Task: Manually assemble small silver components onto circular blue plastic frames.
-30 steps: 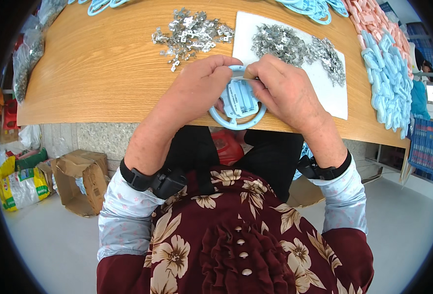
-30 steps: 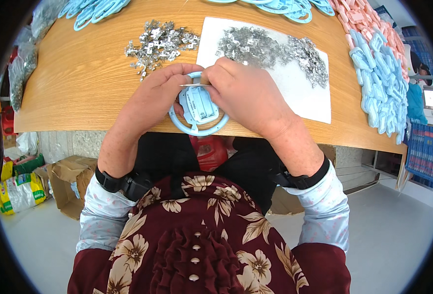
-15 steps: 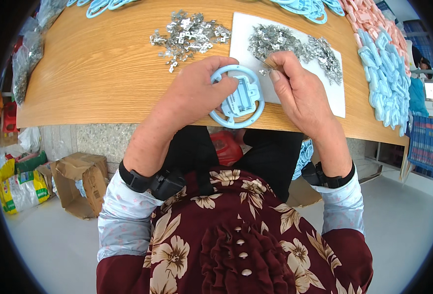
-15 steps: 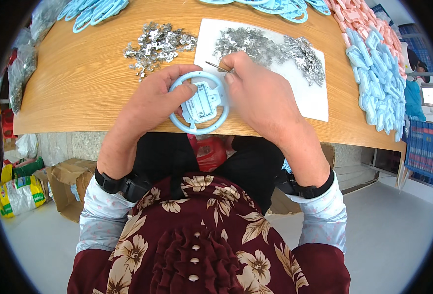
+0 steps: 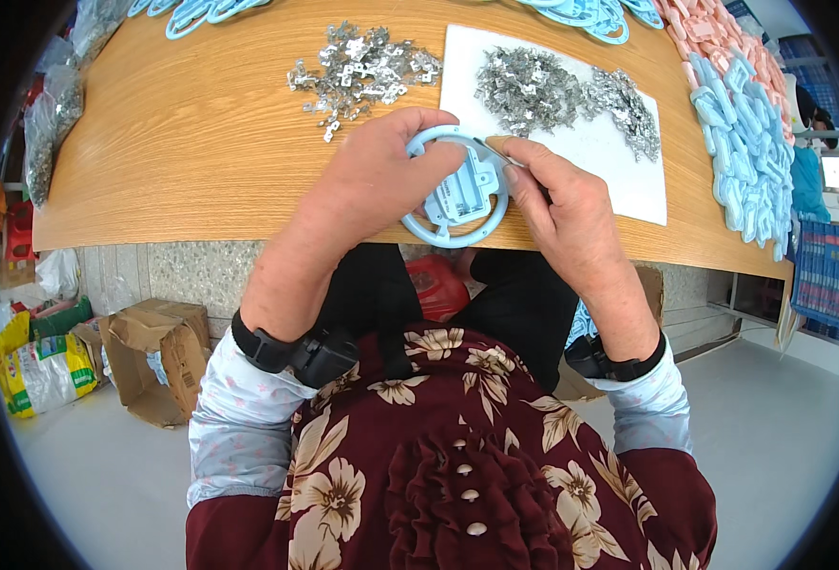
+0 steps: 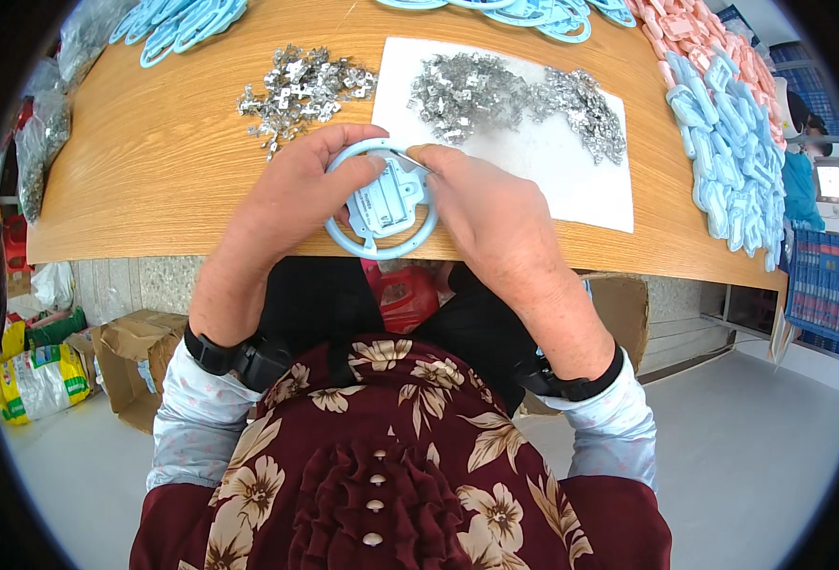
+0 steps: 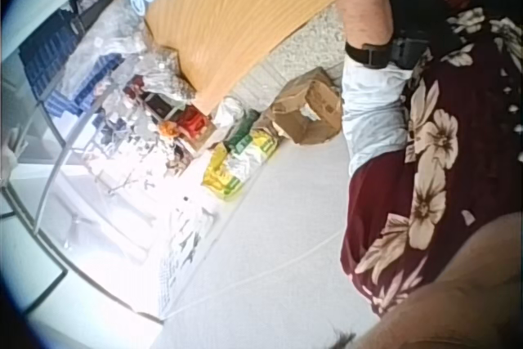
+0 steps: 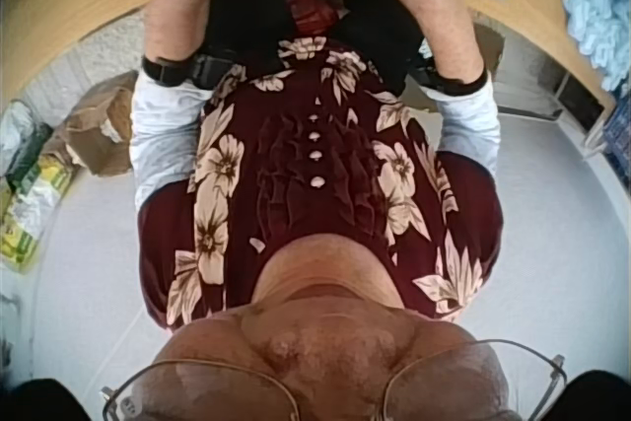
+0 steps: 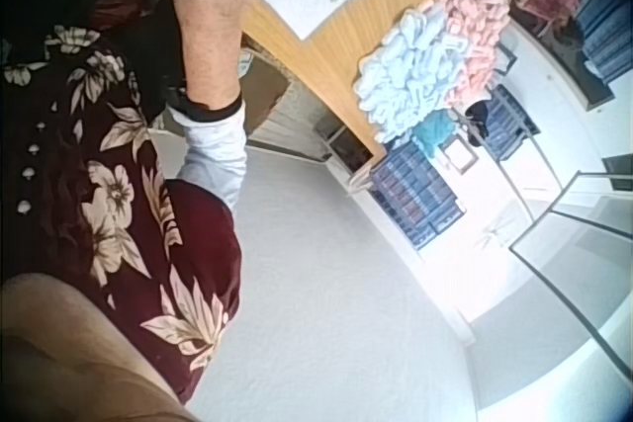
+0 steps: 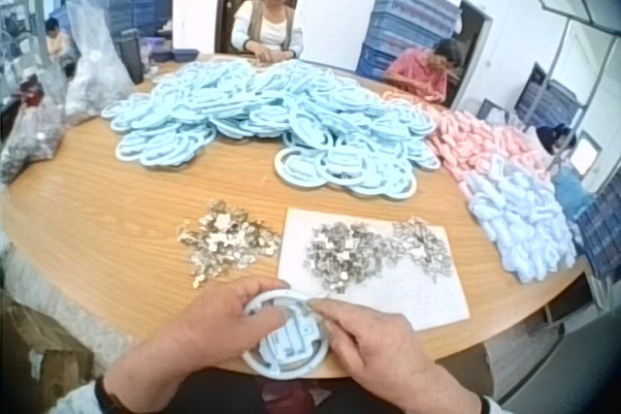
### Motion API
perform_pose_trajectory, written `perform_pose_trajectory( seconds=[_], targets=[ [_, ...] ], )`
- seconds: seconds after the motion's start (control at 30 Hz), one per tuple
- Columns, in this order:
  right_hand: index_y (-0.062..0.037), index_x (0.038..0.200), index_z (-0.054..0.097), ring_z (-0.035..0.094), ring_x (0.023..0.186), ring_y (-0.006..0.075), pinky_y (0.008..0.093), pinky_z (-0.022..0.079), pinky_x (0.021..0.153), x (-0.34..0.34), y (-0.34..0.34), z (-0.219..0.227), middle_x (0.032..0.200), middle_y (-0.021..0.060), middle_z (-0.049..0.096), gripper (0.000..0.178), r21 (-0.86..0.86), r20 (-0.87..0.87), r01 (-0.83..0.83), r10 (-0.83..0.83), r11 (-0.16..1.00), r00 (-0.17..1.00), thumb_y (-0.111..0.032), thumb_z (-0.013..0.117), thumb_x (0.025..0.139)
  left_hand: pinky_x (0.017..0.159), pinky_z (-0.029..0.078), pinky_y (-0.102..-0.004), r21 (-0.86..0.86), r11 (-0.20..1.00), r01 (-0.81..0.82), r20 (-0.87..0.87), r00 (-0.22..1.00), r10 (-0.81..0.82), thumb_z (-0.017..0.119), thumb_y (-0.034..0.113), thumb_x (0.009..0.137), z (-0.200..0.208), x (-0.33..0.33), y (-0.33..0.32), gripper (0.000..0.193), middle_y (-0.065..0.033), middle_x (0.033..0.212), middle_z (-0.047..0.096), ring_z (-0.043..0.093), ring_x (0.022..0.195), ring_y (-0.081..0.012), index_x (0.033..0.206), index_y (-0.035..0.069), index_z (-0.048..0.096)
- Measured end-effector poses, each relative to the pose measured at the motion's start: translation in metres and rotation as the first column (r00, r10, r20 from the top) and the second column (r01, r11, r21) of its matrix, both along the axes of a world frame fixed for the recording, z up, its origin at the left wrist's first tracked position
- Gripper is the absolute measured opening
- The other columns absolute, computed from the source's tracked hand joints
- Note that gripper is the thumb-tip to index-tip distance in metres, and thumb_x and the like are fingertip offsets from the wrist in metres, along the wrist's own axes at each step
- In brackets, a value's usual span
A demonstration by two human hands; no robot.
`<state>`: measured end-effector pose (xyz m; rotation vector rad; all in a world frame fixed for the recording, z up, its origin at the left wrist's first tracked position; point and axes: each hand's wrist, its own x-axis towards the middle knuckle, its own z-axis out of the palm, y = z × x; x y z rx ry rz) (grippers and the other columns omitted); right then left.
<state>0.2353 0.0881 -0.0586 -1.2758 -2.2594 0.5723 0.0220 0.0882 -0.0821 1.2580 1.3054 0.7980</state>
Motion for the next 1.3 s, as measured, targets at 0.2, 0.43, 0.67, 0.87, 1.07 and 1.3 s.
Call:
perform_pose_trajectory(
  seconds=[0.2, 0.43, 0.67, 0.87, 1.07, 1.3],
  targets=[
    [-0.0022, 0.118, 0.066, 0.071, 0.083, 0.0233, 0.0305, 0.054, 0.076, 0.002, -0.003, -0.011, 0.096, 0.0153, 0.072, 0.023, -0.018, -0.067, 0.061, -0.062, 0.998, 0.996, -0.005, 0.061, 0.096, 0.071, 0.054, -0.0264, 0.172, 0.982, -0.079, -0.207, 0.972, 0.114, 0.065, 0.02, 0.093, 0.0, 0.017, -0.006, 0.034, -0.0067, 0.094, 0.072, 0.066, 0.081, -0.0103, 0.12, -0.001, 0.064],
    [-0.0071, 0.118, 0.069, 0.071, 0.083, 0.0249, 0.0319, 0.055, 0.073, 0.002, -0.007, 0.0, 0.098, 0.014, 0.073, 0.024, 0.027, -0.035, 0.041, -0.04, 0.999, 0.999, -0.005, 0.063, 0.094, 0.066, 0.052, -0.024, -0.01, 0.999, -0.051, 0.063, 0.997, 0.051, 0.053, 0.017, 0.097, 0.002, 0.004, -0.005, 0.034, -0.0022, 0.095, 0.068, 0.062, 0.076, -0.0078, 0.127, 0.002, 0.062],
    [-0.0244, 0.117, 0.068, 0.062, 0.069, 0.0282, 0.0401, 0.05, 0.057, 0.004, -0.005, -0.002, 0.072, 0.0045, 0.058, 0.033, 0.224, 0.214, -0.073, 0.024, 0.972, 0.977, -0.012, 0.063, 0.086, 0.066, 0.051, -0.0226, -0.02, 1.0, -0.011, 0.09, 0.996, 0.012, 0.047, 0.014, 0.098, 0.002, -0.001, -0.005, 0.036, -0.0009, 0.098, 0.067, 0.06, 0.081, -0.0063, 0.13, 0.003, 0.06],
    [-0.0243, 0.117, 0.068, 0.061, 0.07, 0.0261, 0.0392, 0.05, 0.056, 0.003, -0.006, 0.0, 0.071, 0.0035, 0.053, 0.038, 0.286, 0.333, -0.105, 0.004, 0.952, 0.943, -0.011, 0.065, 0.081, 0.067, 0.051, -0.0224, -0.009, 1.0, 0.016, 0.06, 0.998, -0.015, 0.052, 0.014, 0.098, 0.003, -0.001, -0.006, 0.036, -0.0009, 0.1, 0.068, 0.061, 0.081, -0.0059, 0.131, 0.002, 0.059],
    [-0.0205, 0.119, 0.066, 0.062, 0.07, 0.0265, 0.0387, 0.05, 0.056, -0.001, -0.01, 0.012, 0.073, 0.0038, 0.053, 0.041, 0.284, 0.406, -0.15, 0.023, 0.947, 0.913, -0.01, 0.064, 0.079, 0.067, 0.052, -0.0227, -0.001, 0.999, 0.037, 0.021, 0.999, -0.037, 0.055, 0.016, 0.098, 0.003, -0.003, -0.005, 0.037, -0.0007, 0.099, 0.068, 0.061, 0.079, -0.0058, 0.131, 0.001, 0.058],
    [-0.0193, 0.119, 0.065, 0.062, 0.07, 0.0275, 0.0392, 0.05, 0.057, -0.001, -0.006, 0.013, 0.073, 0.0048, 0.055, 0.039, 0.252, 0.385, -0.154, 0.047, 0.955, 0.922, -0.01, 0.061, 0.082, 0.065, 0.052, -0.0232, -0.029, 0.999, 0.022, 0.058, 0.998, -0.02, 0.055, 0.017, 0.098, 0.004, -0.003, -0.004, 0.038, -0.0019, 0.098, 0.067, 0.06, 0.076, -0.0068, 0.132, 0.0, 0.058]
  ],
)
